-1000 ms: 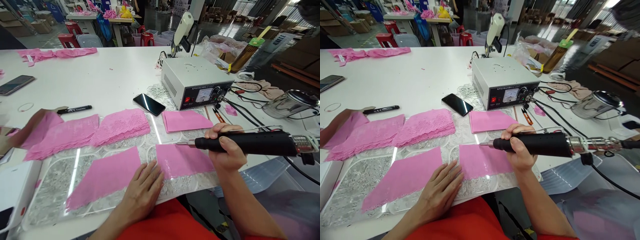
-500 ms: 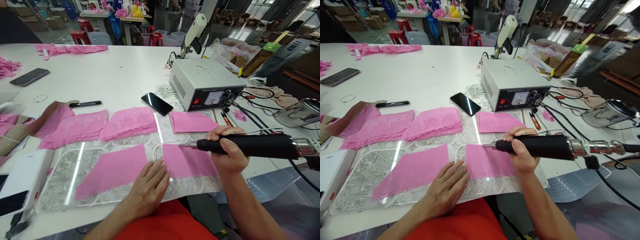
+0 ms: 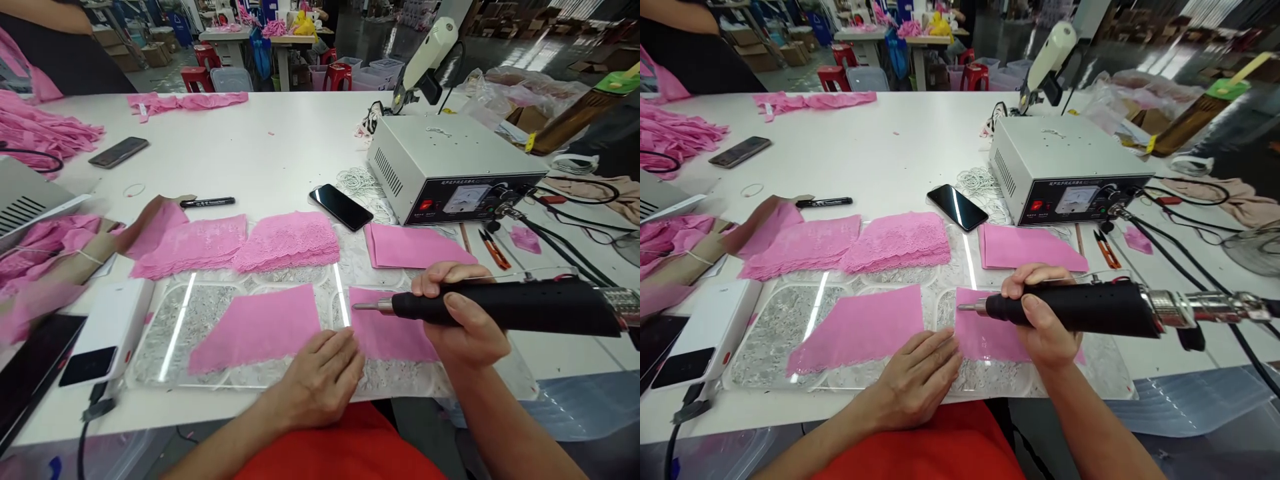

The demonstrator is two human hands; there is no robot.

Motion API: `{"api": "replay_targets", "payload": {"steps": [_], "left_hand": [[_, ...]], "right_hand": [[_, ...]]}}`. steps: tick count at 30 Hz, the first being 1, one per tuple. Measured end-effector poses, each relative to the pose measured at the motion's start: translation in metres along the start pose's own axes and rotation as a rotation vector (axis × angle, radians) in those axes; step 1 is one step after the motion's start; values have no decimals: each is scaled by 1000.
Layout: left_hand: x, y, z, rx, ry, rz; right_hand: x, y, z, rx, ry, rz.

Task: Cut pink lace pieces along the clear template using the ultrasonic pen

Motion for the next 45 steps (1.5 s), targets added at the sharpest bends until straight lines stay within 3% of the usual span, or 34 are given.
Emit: {"api": "replay_targets", "payload": {"steps": [12,32,40,45], "left_hand": [[-1,0,2,-9,-20,11],[1,2,1,-19,-30,20],[-2,16,-14,16,-21,137],[-20,3,-23,175,-33,26]], "right_hand": [[2,0,6,3,-11,-6],[-16,-7,1,29,-55,110],[-16,-10,-5,7,55,75],[-18,-4,11,19,42,70]]}}
Point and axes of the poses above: each hand's wrist, its own x-axis towards the middle knuckle, its own z-axis out of the palm, y = z × x, the point moved 8 cm from there along x, towards the middle knuckle, and after that the axes turned 9 degrees about -z, right-handed, at the moved point
